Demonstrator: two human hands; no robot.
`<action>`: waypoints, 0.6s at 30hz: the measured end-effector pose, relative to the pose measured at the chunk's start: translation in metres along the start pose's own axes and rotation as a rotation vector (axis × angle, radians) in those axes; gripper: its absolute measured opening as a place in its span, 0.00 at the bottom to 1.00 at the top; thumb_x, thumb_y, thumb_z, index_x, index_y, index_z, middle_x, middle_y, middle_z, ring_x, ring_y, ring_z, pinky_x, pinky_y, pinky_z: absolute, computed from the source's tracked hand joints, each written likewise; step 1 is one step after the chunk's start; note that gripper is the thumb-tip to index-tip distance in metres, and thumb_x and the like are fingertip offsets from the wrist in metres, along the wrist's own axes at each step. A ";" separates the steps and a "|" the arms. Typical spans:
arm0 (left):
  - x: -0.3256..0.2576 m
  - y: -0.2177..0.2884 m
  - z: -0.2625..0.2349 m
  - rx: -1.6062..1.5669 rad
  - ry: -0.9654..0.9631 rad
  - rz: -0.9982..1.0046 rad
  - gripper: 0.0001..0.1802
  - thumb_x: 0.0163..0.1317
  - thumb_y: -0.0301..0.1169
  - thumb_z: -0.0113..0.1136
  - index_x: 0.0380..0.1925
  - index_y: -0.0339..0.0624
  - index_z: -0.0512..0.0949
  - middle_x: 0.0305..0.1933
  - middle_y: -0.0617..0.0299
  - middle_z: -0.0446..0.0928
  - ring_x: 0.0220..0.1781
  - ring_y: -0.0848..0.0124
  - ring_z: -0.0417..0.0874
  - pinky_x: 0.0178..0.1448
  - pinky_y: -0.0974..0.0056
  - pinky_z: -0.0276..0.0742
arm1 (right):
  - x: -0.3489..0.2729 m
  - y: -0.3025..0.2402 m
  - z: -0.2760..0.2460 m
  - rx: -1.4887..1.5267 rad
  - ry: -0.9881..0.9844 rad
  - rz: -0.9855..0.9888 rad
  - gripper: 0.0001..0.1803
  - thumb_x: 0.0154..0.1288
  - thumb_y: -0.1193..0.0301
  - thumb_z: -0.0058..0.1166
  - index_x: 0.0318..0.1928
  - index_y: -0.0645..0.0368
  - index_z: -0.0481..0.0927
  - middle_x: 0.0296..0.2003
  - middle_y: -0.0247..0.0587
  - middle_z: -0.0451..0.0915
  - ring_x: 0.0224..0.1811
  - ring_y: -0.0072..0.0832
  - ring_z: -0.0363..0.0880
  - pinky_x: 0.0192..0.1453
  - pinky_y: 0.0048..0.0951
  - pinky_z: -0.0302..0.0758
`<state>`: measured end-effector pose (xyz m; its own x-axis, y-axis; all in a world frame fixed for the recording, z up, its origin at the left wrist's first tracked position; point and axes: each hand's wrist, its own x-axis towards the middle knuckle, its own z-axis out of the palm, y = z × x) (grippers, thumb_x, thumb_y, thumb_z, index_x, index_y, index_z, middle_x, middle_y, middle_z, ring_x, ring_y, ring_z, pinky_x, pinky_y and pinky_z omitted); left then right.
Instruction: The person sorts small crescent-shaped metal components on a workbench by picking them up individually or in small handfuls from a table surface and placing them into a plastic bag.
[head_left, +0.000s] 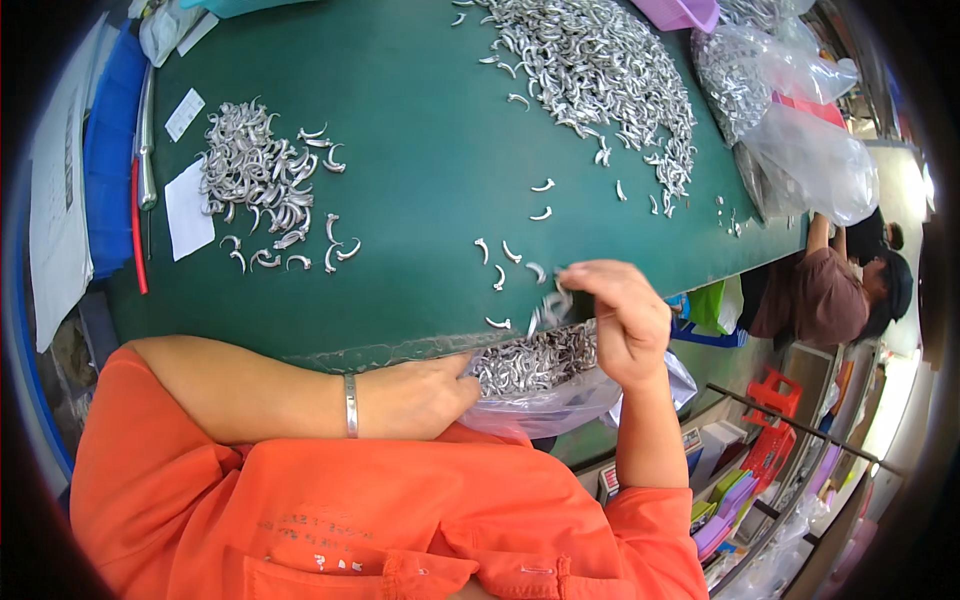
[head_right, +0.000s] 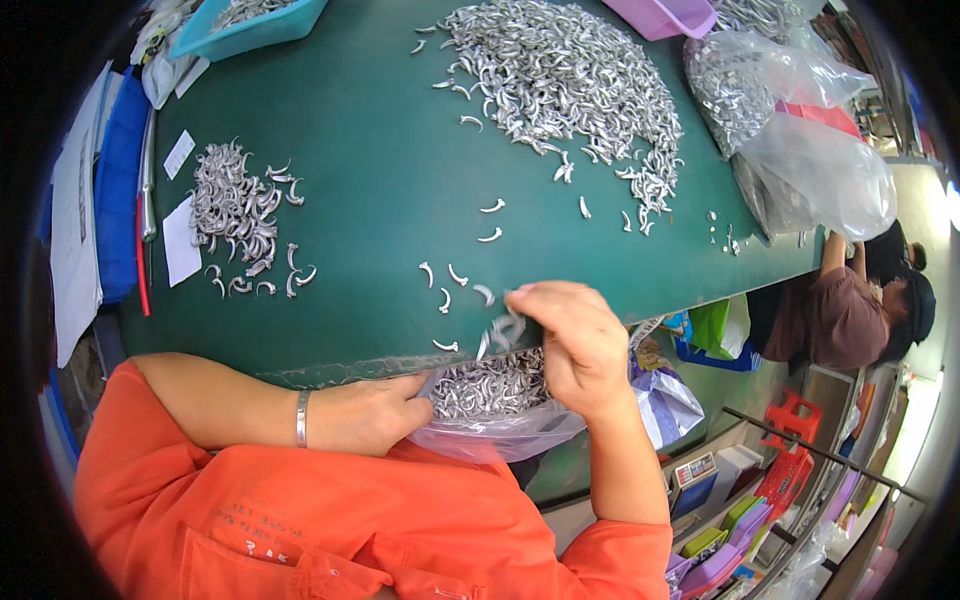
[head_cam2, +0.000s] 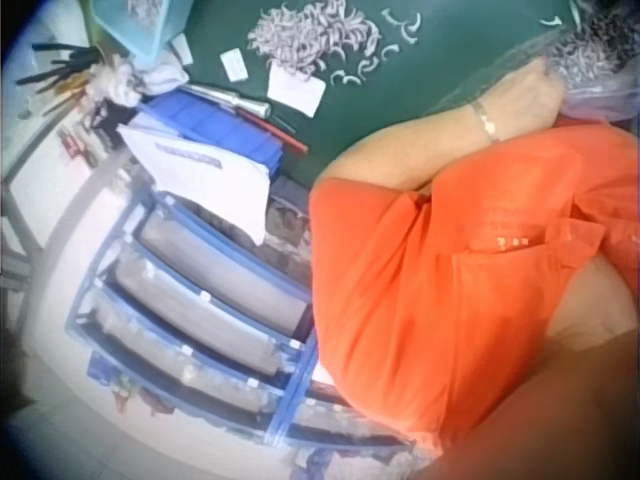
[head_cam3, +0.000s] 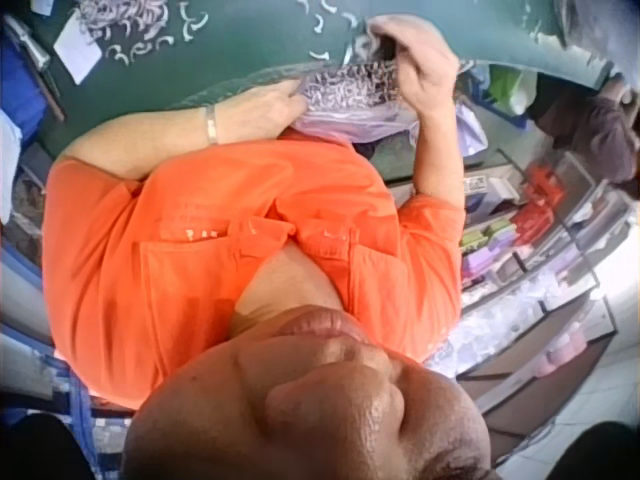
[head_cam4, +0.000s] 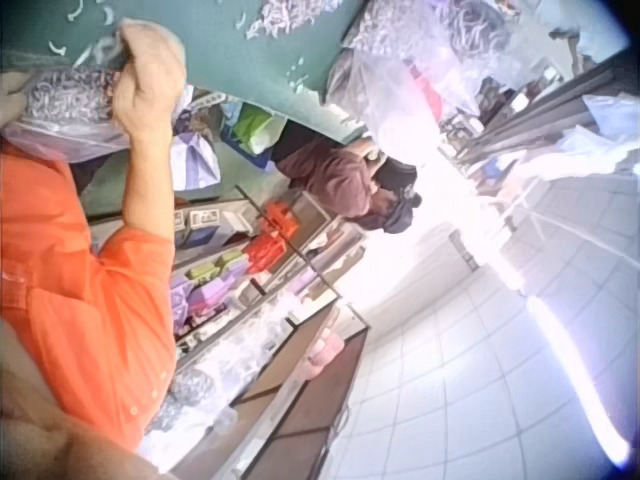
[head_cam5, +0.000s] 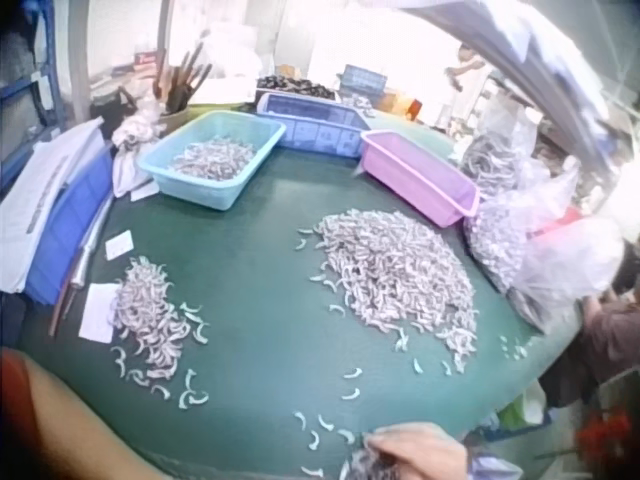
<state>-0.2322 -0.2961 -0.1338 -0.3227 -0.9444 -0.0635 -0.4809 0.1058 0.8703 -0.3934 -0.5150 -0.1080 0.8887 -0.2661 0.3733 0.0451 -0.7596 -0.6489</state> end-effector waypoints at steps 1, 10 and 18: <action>0.001 0.001 -0.001 -0.015 -0.043 -0.031 0.10 0.57 0.25 0.55 0.34 0.26 0.72 0.51 0.30 0.68 0.46 0.40 0.80 0.47 0.49 0.81 | 0.008 -0.004 0.002 -0.090 0.100 -0.046 0.23 0.49 0.90 0.46 0.45 0.64 0.83 0.42 0.46 0.85 0.48 0.43 0.84 0.55 0.38 0.77; 0.003 0.002 -0.004 0.014 -0.093 -0.043 0.13 0.56 0.27 0.57 0.36 0.26 0.71 0.53 0.29 0.67 0.47 0.38 0.79 0.47 0.49 0.81 | 0.047 -0.006 0.013 -0.188 0.069 0.115 0.23 0.63 0.86 0.47 0.59 0.65 0.75 0.56 0.55 0.78 0.65 0.52 0.72 0.70 0.41 0.65; 0.000 -0.004 0.002 -0.025 -0.049 -0.008 0.16 0.59 0.32 0.58 0.39 0.28 0.73 0.51 0.29 0.68 0.48 0.37 0.79 0.50 0.48 0.80 | 0.044 -0.007 0.034 0.290 -0.428 -0.274 0.13 0.58 0.80 0.56 0.44 0.62 0.84 0.45 0.48 0.82 0.53 0.45 0.79 0.59 0.45 0.74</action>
<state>-0.2322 -0.2962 -0.1379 -0.3592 -0.9285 -0.0939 -0.4634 0.0901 0.8816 -0.3394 -0.5012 -0.1098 0.9295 0.2267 0.2910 0.3689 -0.5571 -0.7440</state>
